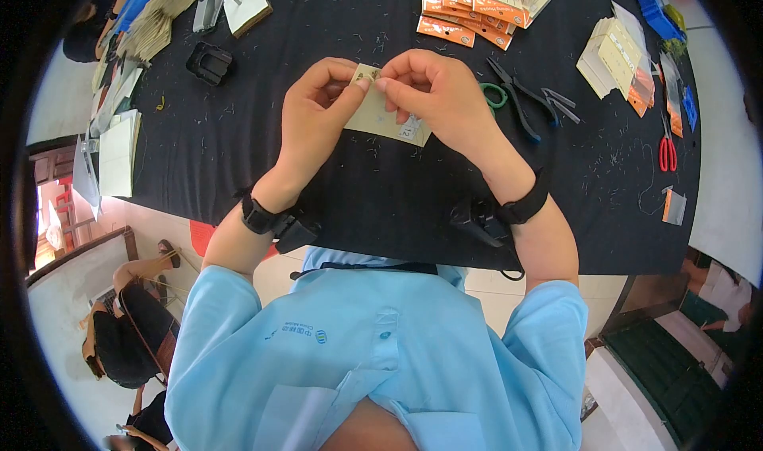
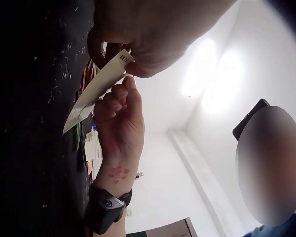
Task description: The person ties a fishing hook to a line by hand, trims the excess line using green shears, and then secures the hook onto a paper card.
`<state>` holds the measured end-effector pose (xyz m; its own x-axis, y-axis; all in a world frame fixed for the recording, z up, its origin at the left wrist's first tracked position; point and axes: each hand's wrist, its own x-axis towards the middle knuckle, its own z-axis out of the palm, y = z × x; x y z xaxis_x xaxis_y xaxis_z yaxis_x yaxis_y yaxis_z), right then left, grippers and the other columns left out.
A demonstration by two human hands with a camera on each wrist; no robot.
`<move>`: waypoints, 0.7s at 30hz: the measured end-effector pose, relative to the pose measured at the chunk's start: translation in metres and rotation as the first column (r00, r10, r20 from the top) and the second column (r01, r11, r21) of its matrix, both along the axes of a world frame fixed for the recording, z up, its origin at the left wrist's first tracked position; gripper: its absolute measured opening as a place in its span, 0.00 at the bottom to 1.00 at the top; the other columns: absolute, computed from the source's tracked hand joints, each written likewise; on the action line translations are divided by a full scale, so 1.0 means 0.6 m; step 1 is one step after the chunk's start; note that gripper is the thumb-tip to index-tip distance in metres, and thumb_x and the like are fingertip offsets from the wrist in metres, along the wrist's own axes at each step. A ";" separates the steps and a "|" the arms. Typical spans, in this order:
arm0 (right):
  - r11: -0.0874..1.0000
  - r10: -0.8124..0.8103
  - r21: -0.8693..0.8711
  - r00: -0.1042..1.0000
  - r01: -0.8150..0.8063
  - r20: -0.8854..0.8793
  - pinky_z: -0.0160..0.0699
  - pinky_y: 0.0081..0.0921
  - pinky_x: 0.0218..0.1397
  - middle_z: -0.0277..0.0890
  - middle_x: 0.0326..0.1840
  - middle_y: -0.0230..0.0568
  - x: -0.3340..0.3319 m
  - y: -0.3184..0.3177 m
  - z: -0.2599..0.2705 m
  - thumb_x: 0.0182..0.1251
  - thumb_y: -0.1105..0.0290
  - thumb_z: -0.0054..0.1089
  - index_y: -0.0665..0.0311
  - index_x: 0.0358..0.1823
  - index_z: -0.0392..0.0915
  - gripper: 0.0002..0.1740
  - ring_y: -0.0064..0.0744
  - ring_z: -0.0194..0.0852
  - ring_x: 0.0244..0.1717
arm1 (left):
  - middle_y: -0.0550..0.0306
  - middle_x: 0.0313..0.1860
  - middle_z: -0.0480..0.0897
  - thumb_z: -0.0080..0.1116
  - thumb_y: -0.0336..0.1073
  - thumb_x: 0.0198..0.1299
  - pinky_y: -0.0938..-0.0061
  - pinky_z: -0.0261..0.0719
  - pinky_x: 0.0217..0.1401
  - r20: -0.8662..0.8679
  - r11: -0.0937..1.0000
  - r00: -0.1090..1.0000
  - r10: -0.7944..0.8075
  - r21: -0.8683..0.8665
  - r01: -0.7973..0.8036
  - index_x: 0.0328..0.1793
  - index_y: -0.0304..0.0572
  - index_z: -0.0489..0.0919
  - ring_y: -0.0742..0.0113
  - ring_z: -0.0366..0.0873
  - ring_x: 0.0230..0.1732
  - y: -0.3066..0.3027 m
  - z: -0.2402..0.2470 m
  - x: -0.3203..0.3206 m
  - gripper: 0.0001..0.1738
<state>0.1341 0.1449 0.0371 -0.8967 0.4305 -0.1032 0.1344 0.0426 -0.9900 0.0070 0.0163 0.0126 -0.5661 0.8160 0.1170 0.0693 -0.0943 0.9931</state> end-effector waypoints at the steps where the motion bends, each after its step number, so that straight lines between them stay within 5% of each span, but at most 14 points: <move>1: 1.000 0.004 0.000 1.000 -0.004 -0.010 0.72 0.14 0.32 0.77 0.26 0.32 0.000 0.000 -0.001 0.65 0.68 0.58 0.69 0.38 0.77 0.09 0.15 0.72 0.25 | 0.60 0.36 0.79 0.59 0.30 0.59 0.81 0.78 0.40 0.000 1.000 1.000 0.000 0.000 0.000 0.37 0.33 0.79 0.75 0.80 0.37 0.000 0.000 0.000 0.06; 12: 1.000 -0.015 0.001 0.999 0.015 -0.034 0.72 0.14 0.32 0.78 0.27 0.31 0.002 0.004 0.002 0.66 0.67 0.58 0.68 0.39 0.77 0.10 0.15 0.74 0.26 | 0.57 0.39 0.83 0.58 0.30 0.62 0.81 0.77 0.44 -0.012 0.997 0.997 -0.076 -0.018 0.076 0.47 0.34 0.77 0.75 0.80 0.41 -0.004 0.001 0.002 0.10; 21: 1.000 0.004 -0.027 1.000 -0.005 -0.021 0.72 0.14 0.33 0.78 0.27 0.32 0.000 0.002 0.000 0.66 0.68 0.58 0.68 0.40 0.76 0.10 0.15 0.74 0.26 | 0.57 0.35 0.83 0.59 0.30 0.58 0.78 0.79 0.43 -0.024 0.999 0.999 -0.035 0.028 0.036 0.44 0.33 0.79 0.73 0.82 0.38 -0.001 -0.002 0.003 0.09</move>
